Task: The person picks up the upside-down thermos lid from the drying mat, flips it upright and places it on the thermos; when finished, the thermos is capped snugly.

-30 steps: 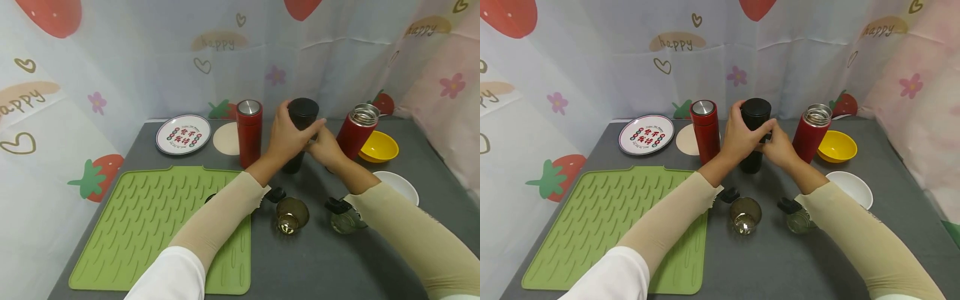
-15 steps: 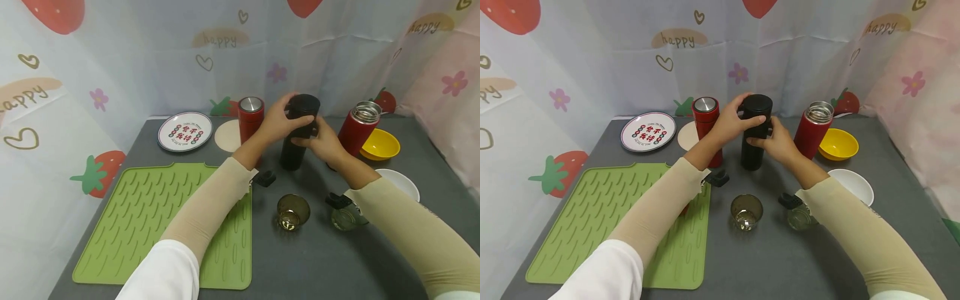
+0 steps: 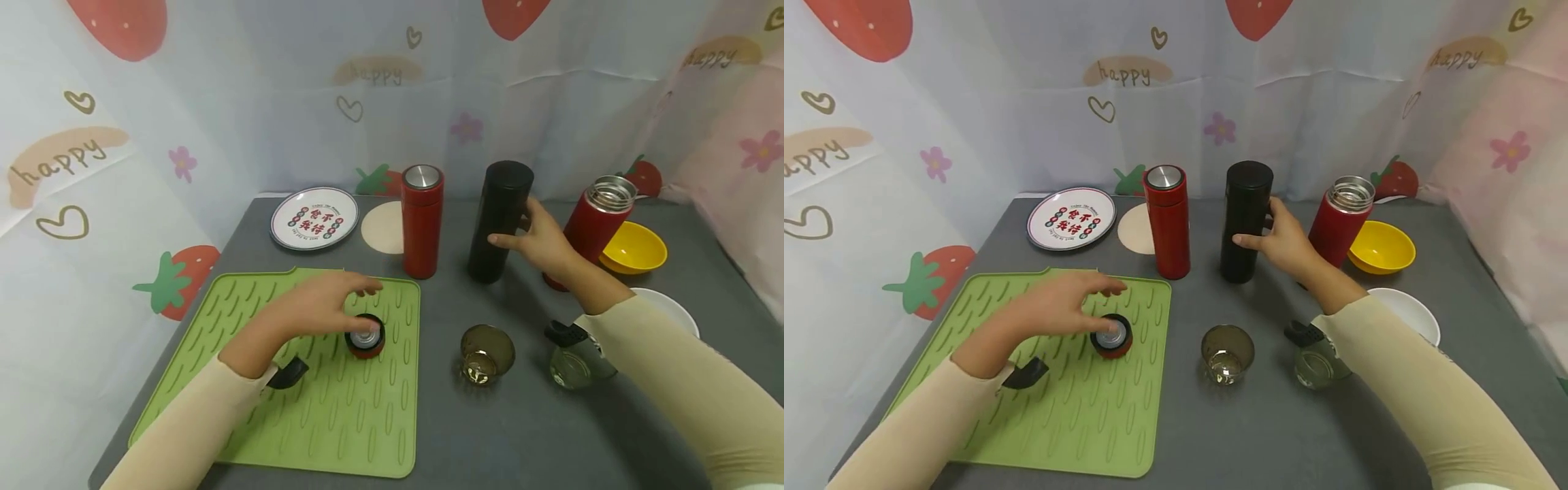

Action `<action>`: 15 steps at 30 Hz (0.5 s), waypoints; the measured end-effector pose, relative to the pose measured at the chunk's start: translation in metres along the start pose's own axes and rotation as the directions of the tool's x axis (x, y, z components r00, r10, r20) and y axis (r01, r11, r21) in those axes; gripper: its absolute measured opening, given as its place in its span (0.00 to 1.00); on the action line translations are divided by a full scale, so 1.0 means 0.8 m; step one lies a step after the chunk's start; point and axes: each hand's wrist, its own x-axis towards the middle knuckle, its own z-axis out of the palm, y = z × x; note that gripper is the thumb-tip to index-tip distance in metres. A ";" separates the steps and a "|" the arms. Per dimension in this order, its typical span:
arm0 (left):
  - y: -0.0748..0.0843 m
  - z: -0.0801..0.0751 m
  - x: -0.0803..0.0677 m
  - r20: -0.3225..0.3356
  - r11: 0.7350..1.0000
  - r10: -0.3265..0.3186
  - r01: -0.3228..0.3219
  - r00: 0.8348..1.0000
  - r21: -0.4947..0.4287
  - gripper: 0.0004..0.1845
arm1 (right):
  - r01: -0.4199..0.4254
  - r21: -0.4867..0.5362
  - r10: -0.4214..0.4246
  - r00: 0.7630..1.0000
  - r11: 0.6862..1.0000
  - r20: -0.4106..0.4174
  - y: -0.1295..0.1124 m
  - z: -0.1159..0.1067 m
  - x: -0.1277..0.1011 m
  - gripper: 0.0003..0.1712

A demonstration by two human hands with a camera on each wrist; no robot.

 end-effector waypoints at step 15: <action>-0.007 0.037 0.020 -0.084 0.997 0.048 -0.042 0.995 0.066 0.36 | -0.131 -0.267 0.139 0.990 0.955 0.011 -0.043 -0.031 -0.062 0.56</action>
